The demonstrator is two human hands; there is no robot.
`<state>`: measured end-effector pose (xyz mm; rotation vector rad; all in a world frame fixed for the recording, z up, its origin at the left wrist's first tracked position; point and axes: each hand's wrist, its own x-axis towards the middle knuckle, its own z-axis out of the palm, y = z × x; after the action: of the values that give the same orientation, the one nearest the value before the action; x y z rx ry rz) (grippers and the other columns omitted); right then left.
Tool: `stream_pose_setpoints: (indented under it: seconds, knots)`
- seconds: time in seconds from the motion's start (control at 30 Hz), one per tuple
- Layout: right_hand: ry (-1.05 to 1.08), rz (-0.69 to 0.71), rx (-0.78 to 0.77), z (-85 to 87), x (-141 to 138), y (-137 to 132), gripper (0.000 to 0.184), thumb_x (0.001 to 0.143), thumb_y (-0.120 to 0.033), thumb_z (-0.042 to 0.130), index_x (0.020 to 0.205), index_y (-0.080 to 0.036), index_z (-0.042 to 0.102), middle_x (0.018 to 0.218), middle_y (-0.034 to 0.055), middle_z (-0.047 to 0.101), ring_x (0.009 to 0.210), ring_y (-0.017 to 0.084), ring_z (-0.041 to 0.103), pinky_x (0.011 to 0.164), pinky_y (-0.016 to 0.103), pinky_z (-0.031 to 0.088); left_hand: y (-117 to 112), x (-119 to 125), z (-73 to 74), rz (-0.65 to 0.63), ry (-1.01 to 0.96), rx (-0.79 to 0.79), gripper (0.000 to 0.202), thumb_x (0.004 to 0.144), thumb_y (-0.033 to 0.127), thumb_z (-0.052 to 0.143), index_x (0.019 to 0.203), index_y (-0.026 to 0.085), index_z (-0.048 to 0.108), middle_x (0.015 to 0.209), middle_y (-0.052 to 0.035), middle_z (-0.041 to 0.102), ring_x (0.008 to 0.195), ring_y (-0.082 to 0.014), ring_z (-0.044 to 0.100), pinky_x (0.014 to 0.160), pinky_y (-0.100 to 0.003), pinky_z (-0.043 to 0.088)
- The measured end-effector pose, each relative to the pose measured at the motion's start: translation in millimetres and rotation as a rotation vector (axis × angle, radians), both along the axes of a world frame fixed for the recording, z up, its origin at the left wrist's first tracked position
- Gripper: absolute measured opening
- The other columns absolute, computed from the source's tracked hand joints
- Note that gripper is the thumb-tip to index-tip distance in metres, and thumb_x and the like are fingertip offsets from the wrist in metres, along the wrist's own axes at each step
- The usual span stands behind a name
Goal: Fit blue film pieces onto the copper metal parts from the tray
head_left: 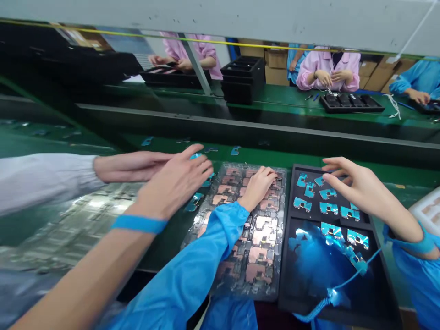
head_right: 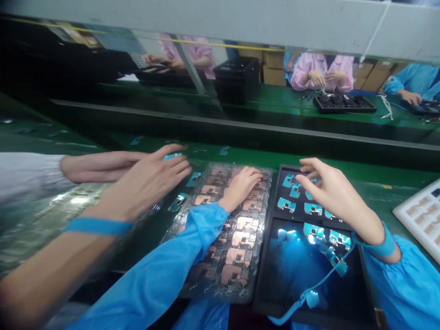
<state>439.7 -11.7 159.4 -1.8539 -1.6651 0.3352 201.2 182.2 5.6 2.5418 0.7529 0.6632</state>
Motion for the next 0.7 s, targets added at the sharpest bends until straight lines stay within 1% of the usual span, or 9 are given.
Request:
stream_pose_setpoints:
  seconds: [0.1, 0.2, 0.3, 0.37, 0.43, 0.5, 0.57, 0.63, 0.7]
  knots:
    - [-0.046, 0.081, -0.042, -3.5, 1.3, 54.5, 0.037, 0.104, -0.047, 0.065, 0.131, -0.022, 0.071, 0.118, 0.0095, 0.081, 0.095, 0.028, 0.08, 0.077, 0.04, 0.065, 2.8, 1.0, -2.0, -0.018, 0.033, 0.025, 0.023, 0.105, 0.013, 0.055, 0.11, 0.02, 0.077, 0.119, -0.0125, 0.073, 0.117, -0.0293, 0.063, 0.107, -0.047, 0.056]
    - [-0.092, 0.139, -0.165, -20.5, -2.7, 129.8, 0.026, 0.105, -0.035, 0.067, 0.125, -0.021, 0.075, 0.122, 0.0087, 0.081, 0.105, 0.027, 0.079, 0.094, 0.039, 0.062, -0.7, 0.6, 3.2, -0.043, 0.048, 0.032, 0.024, 0.105, 0.015, 0.057, 0.117, 0.02, 0.077, 0.123, -0.0131, 0.073, 0.122, -0.0307, 0.063, 0.113, -0.051, 0.053]
    - [-0.096, 0.109, -0.254, -51.8, -14.8, 211.1, 0.026, 0.107, -0.025, 0.067, 0.131, -0.015, 0.073, 0.127, 0.0118, 0.08, 0.116, 0.024, 0.076, 0.106, 0.035, 0.057, -14.3, -8.9, 17.9, -0.059, 0.022, 0.018, 0.033, 0.105, 0.016, 0.057, 0.134, 0.019, 0.072, 0.142, -0.0166, 0.069, 0.139, -0.0344, 0.058, 0.12, -0.056, 0.049]
    - [-0.117, 0.054, -0.267, -76.3, -24.0, 257.2, 0.03, 0.107, -0.024, 0.068, 0.135, -0.013, 0.07, 0.135, 0.0147, 0.075, 0.123, 0.026, 0.072, 0.111, 0.041, 0.056, -29.2, -23.1, 32.3, -0.072, -0.022, -0.03, 0.039, 0.106, 0.019, 0.057, 0.143, 0.022, 0.068, 0.153, -0.0169, 0.064, 0.148, -0.0359, 0.053, 0.124, -0.059, 0.046]
    - [-0.141, -0.011, -0.274, -99.1, -30.3, 291.7, 0.034, 0.106, -0.03, 0.072, 0.138, -0.016, 0.068, 0.143, 0.0142, 0.069, 0.128, 0.029, 0.069, 0.112, 0.05, 0.057, -46.5, -41.8, 47.6, -0.073, -0.072, -0.113, 0.041, 0.107, 0.024, 0.059, 0.148, 0.026, 0.067, 0.154, -0.0145, 0.065, 0.152, -0.036, 0.051, 0.125, -0.059, 0.045]
    - [-0.156, -0.067, -0.274, -117.3, -32.0, 314.0, 0.036, 0.105, -0.035, 0.075, 0.137, -0.019, 0.068, 0.146, 0.0124, 0.065, 0.13, 0.03, 0.067, 0.11, 0.055, 0.058, -63.3, -60.3, 61.0, -0.053, -0.126, -0.223, 0.042, 0.108, 0.027, 0.059, 0.149, 0.031, 0.067, 0.151, -0.0118, 0.068, 0.151, -0.0352, 0.053, 0.125, -0.059, 0.047]
    - [-0.157, -0.097, -0.262, -129.3, -29.9, 325.9, 0.034, 0.105, -0.037, 0.074, 0.134, -0.019, 0.069, 0.144, 0.0118, 0.065, 0.127, 0.029, 0.067, 0.108, 0.053, 0.059, -77.0, -73.9, 70.7, -0.017, -0.187, -0.349, 0.042, 0.107, 0.026, 0.06, 0.147, 0.035, 0.069, 0.148, -0.0096, 0.071, 0.15, -0.0352, 0.055, 0.124, -0.06, 0.048]
    - [-0.142, -0.091, -0.231, -134.8, -25.8, 330.0, 0.031, 0.106, -0.038, 0.074, 0.129, -0.019, 0.07, 0.138, 0.011, 0.068, 0.121, 0.027, 0.069, 0.103, 0.05, 0.062, -86.4, -82.6, 77.5, 0.024, -0.284, -0.477, 0.04, 0.103, 0.023, 0.064, 0.138, 0.039, 0.076, 0.142, -0.0079, 0.075, 0.145, -0.0361, 0.059, 0.125, -0.062, 0.047]
    - [-0.11, -0.046, -0.172, -133.9, -21.4, 328.3, 0.026, 0.105, -0.038, 0.075, 0.121, -0.017, 0.072, 0.124, 0.009, 0.073, 0.106, 0.023, 0.073, 0.095, 0.044, 0.064, -92.1, -92.4, 84.6, 0.082, -0.403, -0.568, 0.033, 0.097, 0.024, 0.073, 0.124, 0.041, 0.083, 0.132, -0.007, 0.079, 0.139, -0.0374, 0.065, 0.124, -0.062, 0.048]
